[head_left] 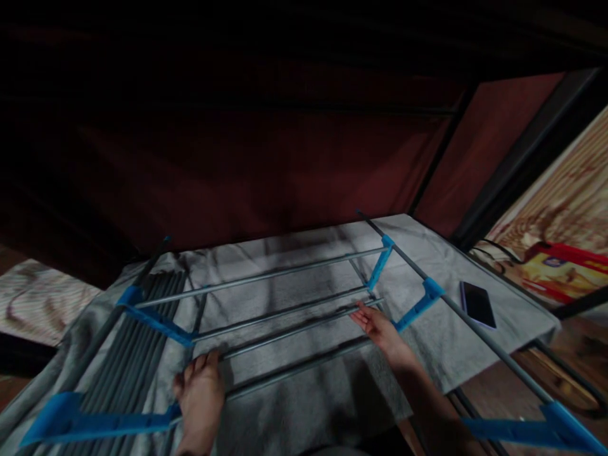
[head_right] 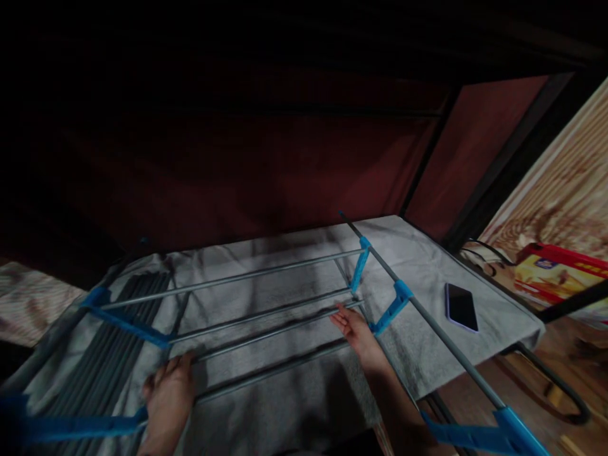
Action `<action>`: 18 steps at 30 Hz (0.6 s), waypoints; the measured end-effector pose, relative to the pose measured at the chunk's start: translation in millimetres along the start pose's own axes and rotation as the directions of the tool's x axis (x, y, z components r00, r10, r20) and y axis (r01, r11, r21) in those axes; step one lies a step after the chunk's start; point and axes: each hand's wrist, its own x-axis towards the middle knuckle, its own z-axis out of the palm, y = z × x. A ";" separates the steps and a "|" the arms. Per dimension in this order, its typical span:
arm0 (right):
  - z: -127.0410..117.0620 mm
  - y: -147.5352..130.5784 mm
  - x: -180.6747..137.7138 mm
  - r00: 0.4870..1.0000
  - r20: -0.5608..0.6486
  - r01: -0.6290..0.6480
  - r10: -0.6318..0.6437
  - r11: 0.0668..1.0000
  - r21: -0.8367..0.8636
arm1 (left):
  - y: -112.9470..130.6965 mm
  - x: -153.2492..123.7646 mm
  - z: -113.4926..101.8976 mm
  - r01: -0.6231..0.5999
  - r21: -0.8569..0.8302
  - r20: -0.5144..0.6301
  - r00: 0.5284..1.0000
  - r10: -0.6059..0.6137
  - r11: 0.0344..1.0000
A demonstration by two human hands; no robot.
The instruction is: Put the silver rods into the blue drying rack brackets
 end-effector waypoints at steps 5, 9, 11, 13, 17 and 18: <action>12.7 0.4 -13.7 1.000 0.016 0.011 -0.011 1.000 0.019 | 5.2 1.4 6.4 -0.130 -0.062 -0.010 0.992 0.129 0.990; 16.6 -0.5 -21.3 1.000 0.028 0.004 -0.005 0.999 0.035 | 11.8 7.5 9.8 -0.218 -0.189 -0.013 0.975 0.220 0.957; 15.5 -0.2 -22.5 1.000 0.029 -0.003 0.002 0.999 0.040 | 14.8 9.5 12.5 -0.250 -0.273 -0.032 0.967 0.251 0.929; 13.0 0.6 -22.0 1.000 0.008 0.002 -0.002 0.999 0.053 | 15.6 10.1 15.7 -0.270 -0.341 -0.061 0.962 0.265 0.900; 5.5 2.3 -18.6 0.998 -0.062 0.038 -0.032 0.994 0.101 | 8.5 8.6 21.6 -0.291 -0.405 -0.103 0.957 0.273 0.867; 3.5 2.6 -17.7 0.997 -0.071 0.050 -0.042 0.992 0.113 | 5.6 8.1 23.2 -0.293 -0.413 -0.108 0.956 0.273 0.862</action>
